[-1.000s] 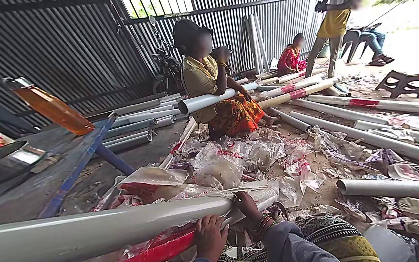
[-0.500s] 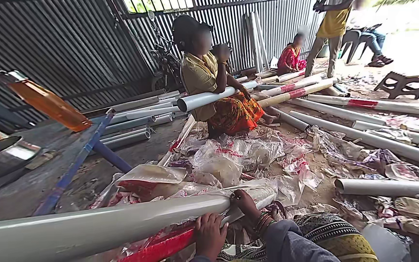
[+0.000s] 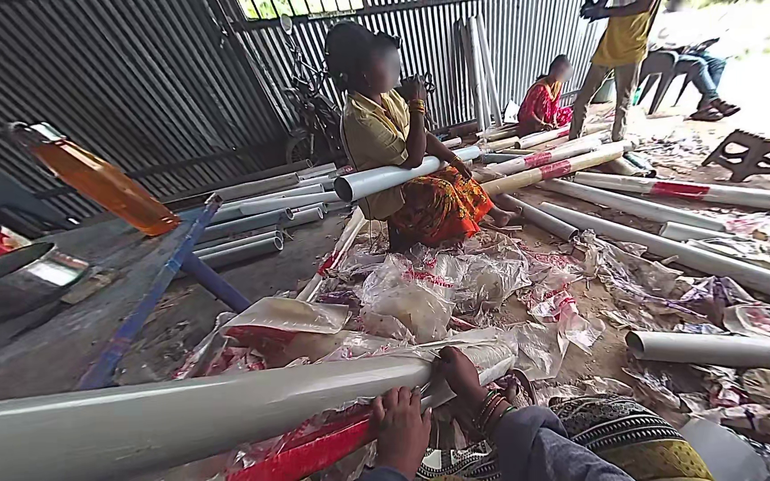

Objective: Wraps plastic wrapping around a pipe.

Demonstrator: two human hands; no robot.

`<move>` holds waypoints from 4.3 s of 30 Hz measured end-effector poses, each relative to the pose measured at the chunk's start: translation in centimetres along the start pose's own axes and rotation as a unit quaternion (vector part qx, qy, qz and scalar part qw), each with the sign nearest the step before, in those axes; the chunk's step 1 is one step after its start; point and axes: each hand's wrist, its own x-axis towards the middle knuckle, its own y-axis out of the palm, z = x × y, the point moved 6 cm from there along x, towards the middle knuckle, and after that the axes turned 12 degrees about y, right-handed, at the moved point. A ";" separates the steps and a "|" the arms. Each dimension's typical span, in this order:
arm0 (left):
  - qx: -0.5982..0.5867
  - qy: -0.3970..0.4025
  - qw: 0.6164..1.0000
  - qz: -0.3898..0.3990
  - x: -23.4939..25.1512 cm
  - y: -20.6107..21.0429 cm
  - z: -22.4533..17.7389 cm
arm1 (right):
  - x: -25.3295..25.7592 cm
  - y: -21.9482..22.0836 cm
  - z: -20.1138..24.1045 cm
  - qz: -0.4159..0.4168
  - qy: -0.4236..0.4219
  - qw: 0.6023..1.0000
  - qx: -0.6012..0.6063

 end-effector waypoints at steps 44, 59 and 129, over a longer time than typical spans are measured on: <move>-0.059 0.036 0.998 -0.007 0.6 -0.2 0.7 | 7.5 -0.4 5.0 -0.033 -0.005 0.994 -0.107; -0.078 0.070 0.994 -0.010 0.3 0.1 1.1 | 9.9 -0.7 2.1 0.011 -0.067 0.991 -0.111; -0.082 0.135 0.987 0.017 -0.8 -0.2 1.5 | -3.1 -0.4 5.3 0.013 -0.331 0.833 -0.444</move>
